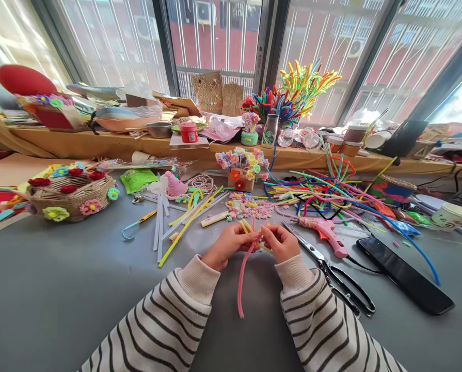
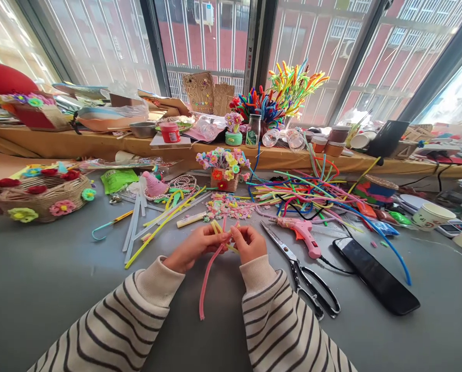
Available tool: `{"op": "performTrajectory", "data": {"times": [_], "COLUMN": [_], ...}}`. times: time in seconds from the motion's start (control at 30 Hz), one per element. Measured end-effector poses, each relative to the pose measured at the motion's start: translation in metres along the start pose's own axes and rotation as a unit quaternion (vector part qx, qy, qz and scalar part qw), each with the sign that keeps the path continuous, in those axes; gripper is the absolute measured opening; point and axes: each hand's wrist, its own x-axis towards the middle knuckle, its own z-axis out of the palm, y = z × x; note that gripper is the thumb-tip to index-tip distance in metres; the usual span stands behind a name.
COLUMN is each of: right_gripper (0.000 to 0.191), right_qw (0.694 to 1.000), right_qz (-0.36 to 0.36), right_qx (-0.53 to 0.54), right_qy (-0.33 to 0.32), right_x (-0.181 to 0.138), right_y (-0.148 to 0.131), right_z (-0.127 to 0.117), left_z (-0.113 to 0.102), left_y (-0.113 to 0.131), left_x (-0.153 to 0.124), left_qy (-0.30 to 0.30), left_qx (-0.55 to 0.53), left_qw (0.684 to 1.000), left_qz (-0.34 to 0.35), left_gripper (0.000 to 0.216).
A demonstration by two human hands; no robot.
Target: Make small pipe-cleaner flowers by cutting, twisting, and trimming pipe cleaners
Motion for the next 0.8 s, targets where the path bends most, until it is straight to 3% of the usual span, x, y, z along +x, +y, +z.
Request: {"op": "performTrajectory", "data": {"times": [0.2,0.4,0.6,0.8], "right_gripper": [0.027,0.03,0.029,0.026], "right_qw": [1.0,0.989,0.987,0.987], "right_qz": [-0.003,0.094,0.101,0.067], "right_qx": [0.011,0.116,0.109,0.127], "right_qy": [0.011,-0.005,-0.058,-0.076], "right_x": [0.0023,0.0048,0.0055,0.007], "right_y": [0.0055,0.0098,0.0083,0.0044], "right_z": [-0.0004,0.0014,0.0013,-0.0037], "left_z": [-0.0019,-0.0016,-0.0039,-0.0048], "left_y": [-0.0022,-0.0015,-0.0078,-0.0075], "left_x": [0.0018,0.0035,0.0061,0.0063], "left_qy": [0.014,0.061,0.01,-0.001], "left_qx": [-0.014,-0.019,-0.022,-0.005], "left_qw": [1.0,0.998,1.0,1.0], "left_qz": [-0.01,0.007,0.006,0.029], "left_gripper": [0.023,0.023,0.025,0.023]}}
